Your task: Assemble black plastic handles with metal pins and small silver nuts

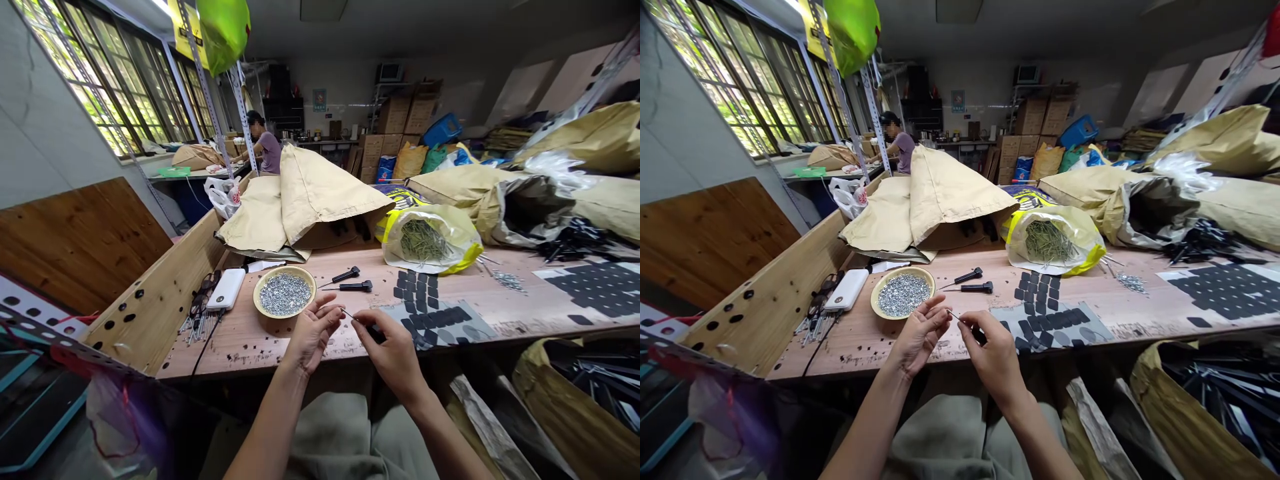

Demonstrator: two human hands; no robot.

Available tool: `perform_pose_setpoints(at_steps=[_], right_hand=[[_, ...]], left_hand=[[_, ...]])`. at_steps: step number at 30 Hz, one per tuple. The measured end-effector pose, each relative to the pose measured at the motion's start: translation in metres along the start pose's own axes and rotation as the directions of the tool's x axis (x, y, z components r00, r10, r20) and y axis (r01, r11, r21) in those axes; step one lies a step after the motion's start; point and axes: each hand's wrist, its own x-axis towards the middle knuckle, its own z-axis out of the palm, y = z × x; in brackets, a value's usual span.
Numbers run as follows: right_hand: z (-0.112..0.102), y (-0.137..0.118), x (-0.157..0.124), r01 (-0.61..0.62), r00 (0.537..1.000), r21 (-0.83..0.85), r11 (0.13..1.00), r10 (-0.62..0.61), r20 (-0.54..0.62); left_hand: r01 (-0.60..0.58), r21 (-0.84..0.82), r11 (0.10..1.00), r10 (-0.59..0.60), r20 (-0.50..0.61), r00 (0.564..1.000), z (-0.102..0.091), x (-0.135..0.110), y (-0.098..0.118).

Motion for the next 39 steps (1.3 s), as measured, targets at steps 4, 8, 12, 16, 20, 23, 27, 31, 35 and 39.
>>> perform_pose_setpoints(at_steps=[4, 8, 12, 16, 20, 23, 27, 31, 35, 39], right_hand=[[-0.003, 0.000, -0.006, 0.083, 0.995, -0.116, 0.990, -0.088, -0.036], [-0.008, 0.000, -0.009, 0.151, 0.986, -0.274, 0.950, -0.164, -0.024], [-0.013, -0.001, -0.008, 0.155, 0.988, -0.344, 0.926, -0.148, 0.045], [-0.019, -0.003, -0.007, 0.188, 0.982, -0.429, 0.883, -0.177, 0.066], [-0.023, -0.004, -0.006, 0.228, 0.973, -0.470, 0.853, -0.220, 0.071], [-0.021, -0.001, -0.007, 0.204, 0.979, -0.388, 0.899, -0.196, 0.059], [-0.017, 0.002, -0.009, 0.096, 0.994, -0.248, 0.964, -0.081, 0.071], [-0.017, 0.004, -0.010, 0.040, 0.997, -0.242, 0.969, -0.024, 0.069], [-0.018, 0.005, -0.012, 0.007, 0.993, -0.206, 0.978, 0.017, 0.113], [-0.018, 0.005, -0.013, -0.053, 0.995, -0.164, 0.985, 0.066, 0.073]], left_hand=[[-0.099, 0.132, 0.986, 0.097, 0.024, 0.995, 0.001, -0.002, -0.002], [-0.250, 0.347, 0.904, 0.241, 0.070, 0.968, 0.005, -0.005, 0.000], [-0.284, 0.427, 0.859, 0.263, 0.109, 0.959, 0.007, -0.007, 0.002], [-0.287, 0.452, 0.844, 0.260, 0.123, 0.958, 0.007, -0.006, 0.002], [-0.311, 0.515, 0.799, 0.272, 0.151, 0.950, 0.007, -0.007, 0.004], [-0.331, 0.536, 0.776, 0.285, 0.171, 0.943, 0.008, -0.008, 0.005], [-0.336, 0.524, 0.783, 0.287, 0.176, 0.942, 0.006, -0.007, 0.004], [-0.326, 0.513, 0.794, 0.273, 0.177, 0.946, 0.006, -0.006, 0.001], [-0.312, 0.499, 0.808, 0.256, 0.180, 0.950, 0.009, -0.007, 0.000], [-0.311, 0.501, 0.807, 0.252, 0.183, 0.950, 0.011, -0.007, -0.001]])
